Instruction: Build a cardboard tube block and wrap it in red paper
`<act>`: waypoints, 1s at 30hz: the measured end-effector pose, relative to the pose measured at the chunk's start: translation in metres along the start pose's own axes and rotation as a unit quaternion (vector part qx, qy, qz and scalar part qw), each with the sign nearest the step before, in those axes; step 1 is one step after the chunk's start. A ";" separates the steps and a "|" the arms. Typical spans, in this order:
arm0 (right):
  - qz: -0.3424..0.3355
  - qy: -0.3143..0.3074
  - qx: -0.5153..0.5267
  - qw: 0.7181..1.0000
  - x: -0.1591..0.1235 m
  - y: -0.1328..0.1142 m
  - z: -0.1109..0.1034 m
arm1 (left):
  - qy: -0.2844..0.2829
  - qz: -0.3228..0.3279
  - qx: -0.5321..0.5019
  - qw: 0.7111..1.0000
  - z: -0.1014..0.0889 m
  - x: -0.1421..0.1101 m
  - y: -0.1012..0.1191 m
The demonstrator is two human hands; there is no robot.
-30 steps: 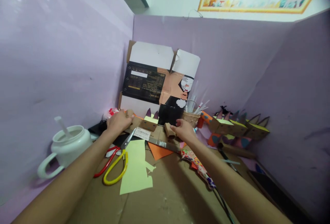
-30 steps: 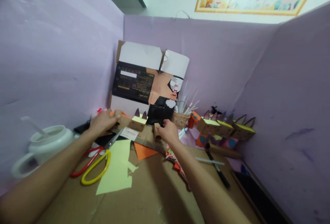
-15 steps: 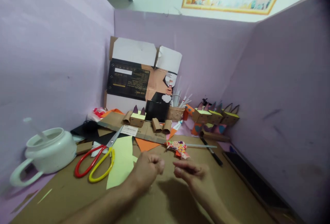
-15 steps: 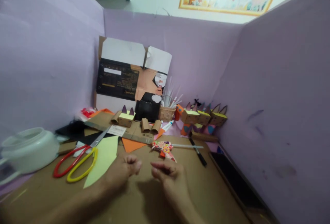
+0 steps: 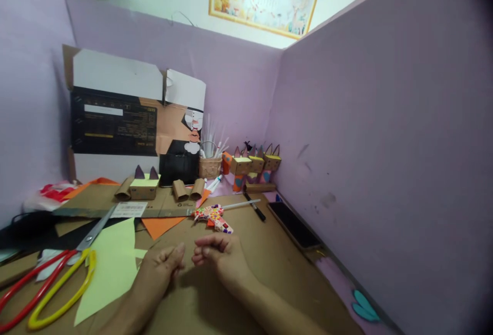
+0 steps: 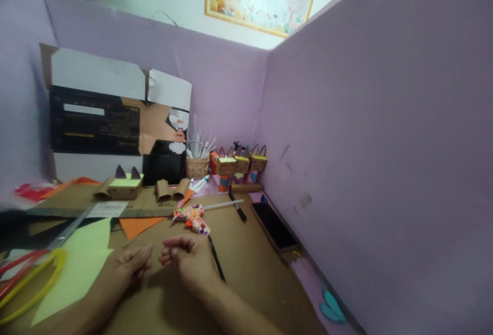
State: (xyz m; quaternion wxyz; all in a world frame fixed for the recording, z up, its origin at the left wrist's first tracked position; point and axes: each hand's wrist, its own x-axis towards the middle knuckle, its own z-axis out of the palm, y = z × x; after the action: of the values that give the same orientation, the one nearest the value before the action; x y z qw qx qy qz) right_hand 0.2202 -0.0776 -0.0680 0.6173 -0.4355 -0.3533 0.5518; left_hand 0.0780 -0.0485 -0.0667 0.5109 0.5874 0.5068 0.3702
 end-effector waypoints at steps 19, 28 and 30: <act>-0.086 -0.028 -0.084 0.992 -0.011 -0.008 -0.003 | -0.066 -0.064 -0.150 0.984 -0.010 -0.006 0.010; -0.181 -0.097 -0.236 0.950 -0.021 0.003 -0.003 | -0.104 0.032 -0.060 0.992 -0.005 -0.015 0.014; -0.194 -0.083 -0.233 0.949 -0.020 0.002 -0.004 | -0.078 0.006 -0.094 0.993 -0.004 -0.015 0.013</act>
State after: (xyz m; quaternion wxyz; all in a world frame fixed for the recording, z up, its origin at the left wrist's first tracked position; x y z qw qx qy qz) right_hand 0.2200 -0.0984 -0.0701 0.5619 -0.4433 -0.5998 0.3579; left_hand 0.0734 -0.0618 -0.0522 0.5995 0.5668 0.4252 0.3722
